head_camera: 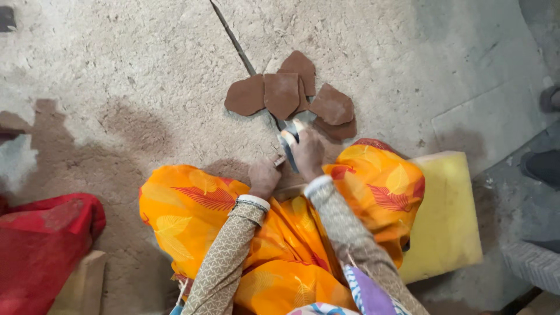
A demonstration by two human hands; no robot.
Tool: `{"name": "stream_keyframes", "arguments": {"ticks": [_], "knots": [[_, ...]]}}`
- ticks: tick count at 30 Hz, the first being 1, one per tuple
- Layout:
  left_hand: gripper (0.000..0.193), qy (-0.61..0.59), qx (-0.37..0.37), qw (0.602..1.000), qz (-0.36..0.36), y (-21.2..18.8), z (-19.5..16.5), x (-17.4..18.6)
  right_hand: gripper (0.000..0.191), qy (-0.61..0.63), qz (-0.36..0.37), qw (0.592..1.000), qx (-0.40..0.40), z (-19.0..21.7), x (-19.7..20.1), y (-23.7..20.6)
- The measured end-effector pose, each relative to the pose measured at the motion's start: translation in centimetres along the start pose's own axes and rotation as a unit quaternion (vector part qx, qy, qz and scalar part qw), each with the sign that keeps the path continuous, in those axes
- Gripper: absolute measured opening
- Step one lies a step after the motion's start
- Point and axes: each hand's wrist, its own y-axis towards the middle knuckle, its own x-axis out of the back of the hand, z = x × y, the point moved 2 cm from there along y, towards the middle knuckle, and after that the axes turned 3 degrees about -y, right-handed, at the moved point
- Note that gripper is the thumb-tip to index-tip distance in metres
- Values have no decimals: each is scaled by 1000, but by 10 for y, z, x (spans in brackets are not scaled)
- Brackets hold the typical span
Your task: The person sits on the floor and sands brown leather pieces one at a time using a sanding block, rubbing the surfaces and edges and setting finished pieces on the floor beside them.
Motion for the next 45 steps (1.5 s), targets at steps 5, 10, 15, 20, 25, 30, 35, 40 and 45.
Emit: {"name": "stream_keyframes", "arguments": {"ticks": [5, 10, 15, 20, 25, 30, 35, 40, 45], "knots": [[15, 55, 12, 997, 48, 4, 2, -11, 40, -26, 115, 986, -115, -12, -3, -6], [22, 44, -76, 996, 9, -10, -8, -15, 40, -5, 140, 985, -99, -12, -3, -3], [16, -22, -7, 1000, 2, -4, -3, -6, 48, 102, 81, 984, -120, -12, 4, -22], [20, 50, -50, 997, 20, -6, -5, -18, 44, 111, 83, 978, -158, -22, 8, -33], [25, 32, -89, 996, -7, -16, -7, -23, 36, 11, 112, 991, -76, -26, -2, -19], [27, -15, -32, 999, -1, -7, -1, -17, 40, 148, 87, 960, -223, -31, -8, -28], [23, 32, -76, 996, 19, -10, -3, -23, 41, 141, 80, 968, -193, -32, -6, -31], [38, 38, -72, 996, 46, -11, -3, -21, 38, 88, 95, 976, -174, -26, -3, -30], [23, 41, -30, 997, 59, -8, -4, -17, 40, 176, 39, 970, -164, -20, -1, -30]]}}
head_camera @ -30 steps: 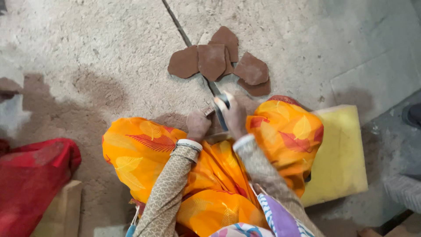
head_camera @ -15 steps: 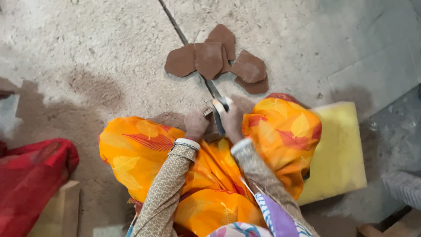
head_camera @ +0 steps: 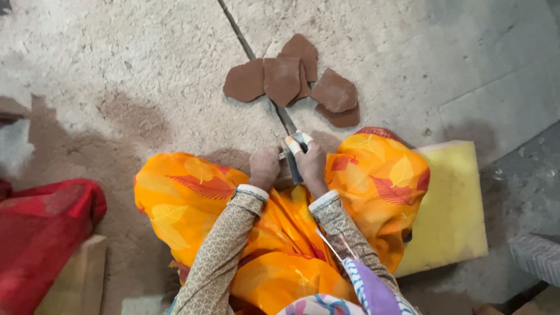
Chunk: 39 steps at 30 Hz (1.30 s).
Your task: The person sits on the floor and sands brown leather pieces one at a time using a sanding block, rubbing the surfaces and edges and setting finished pieces on the floor beside them.
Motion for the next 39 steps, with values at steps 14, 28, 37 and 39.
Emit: {"name": "stream_keyframes", "arguments": {"ticks": [14, 28, 37, 39], "knots": [[23, 6, 4, 1000, -10, -2, -3, 6, 46, -125, 64, 990, -29, 13, -5, 8], [21, 5, -13, 1000, -26, 0, -2, 2, 41, -63, 69, 994, -58, 9, -4, 1], [39, -34, 20, 999, -33, 2, 3, 5, 46, -69, 43, 995, -63, 6, -7, 7], [36, -36, 23, 999, -16, 3, 4, 3, 47, -65, 40, 995, -66, 6, -7, 9]]}}
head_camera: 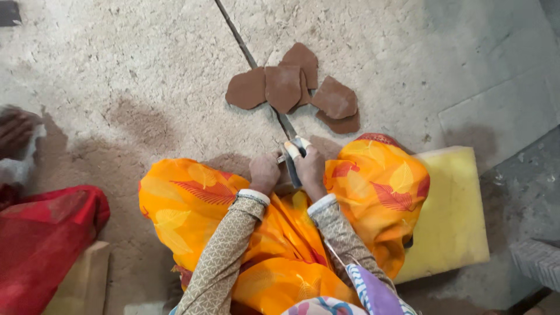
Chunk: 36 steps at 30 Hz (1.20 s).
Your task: The person sits on the floor and sands brown leather pieces one at a time using a sanding block, rubbing the surfaces and edges and setting finished pieces on the floor beside them.
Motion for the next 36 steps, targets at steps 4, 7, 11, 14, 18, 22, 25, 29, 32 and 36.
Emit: {"name": "stream_keyframes", "arguments": {"ticks": [4, 7, 11, 14, 18, 22, 25, 29, 32, 36], "knots": [[36, 25, -28, 999, -30, 1, -2, 3, 44, -73, 7, 996, 43, 2, -2, 7], [20, 19, -14, 1000, -15, 2, 0, 5, 49, -69, 5, 996, 56, 3, -3, 8], [25, -7, -26, 999, -38, 4, 3, 4, 48, -150, 35, 988, 18, 5, -2, 9], [20, 8, -62, 997, -43, 1, 1, 0, 45, -238, 53, 969, 47, 10, -3, 14], [24, 42, -52, 998, -9, 1, 0, 1, 42, -193, 31, 974, 112, 21, -2, 15], [22, -4, 4, 1000, -17, 5, 0, 13, 48, -123, -38, 982, 139, 24, 5, 4], [31, -73, -30, 996, -35, 7, -1, 14, 47, -106, -7, 991, 87, 21, 9, -1], [28, 11, -59, 997, -53, 4, 0, 5, 47, -93, 27, 992, 82, 24, 8, 7], [26, 29, -71, 995, -61, 1, 3, 0, 46, -84, 41, 992, 81, 25, 3, 11], [28, 7, -46, 998, -49, 3, 7, 2, 47, -4, 19, 999, 49, 15, -2, 4]]}}
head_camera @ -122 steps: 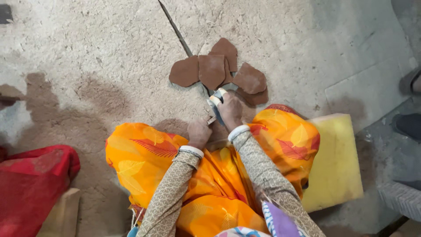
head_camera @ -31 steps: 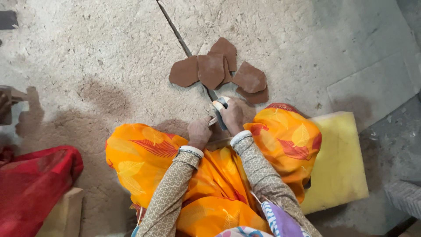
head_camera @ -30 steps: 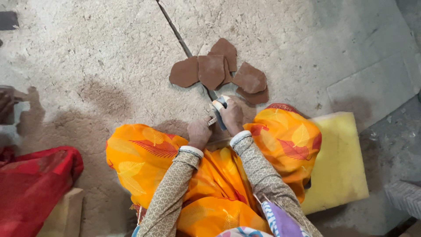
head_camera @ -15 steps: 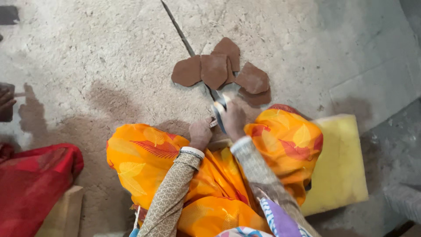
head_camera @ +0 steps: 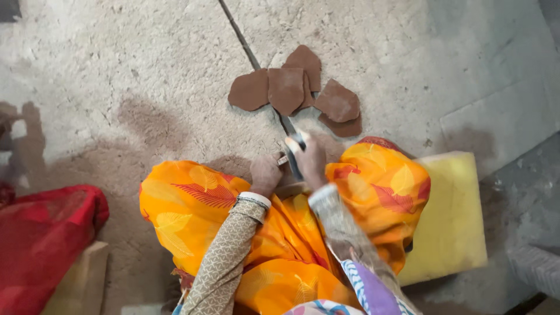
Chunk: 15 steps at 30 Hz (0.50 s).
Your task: The person sits on the floor and sands brown leather pieces one at a time using a sanding block, rubbing the surfaces and edges and setting finished pieces on the floor beside them.
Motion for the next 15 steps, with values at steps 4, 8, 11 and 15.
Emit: {"name": "stream_keyframes", "arguments": {"ticks": [4, 8, 11, 15], "knots": [[41, -14, -4, 1000, 7, 3, -3, 3, 42, 10, 16, 996, -89, -16, -2, -4], [45, -26, -22, 999, -7, 0, -6, 5, 37, -106, -9, 994, -15, -22, 6, 14], [40, -17, -16, 1000, -4, -3, -5, 3, 37, -26, 13, 999, -27, -24, 11, 24], [33, -6, -18, 1000, -4, -4, -3, -2, 37, 196, 10, 979, -52, -19, 8, 19]]}}
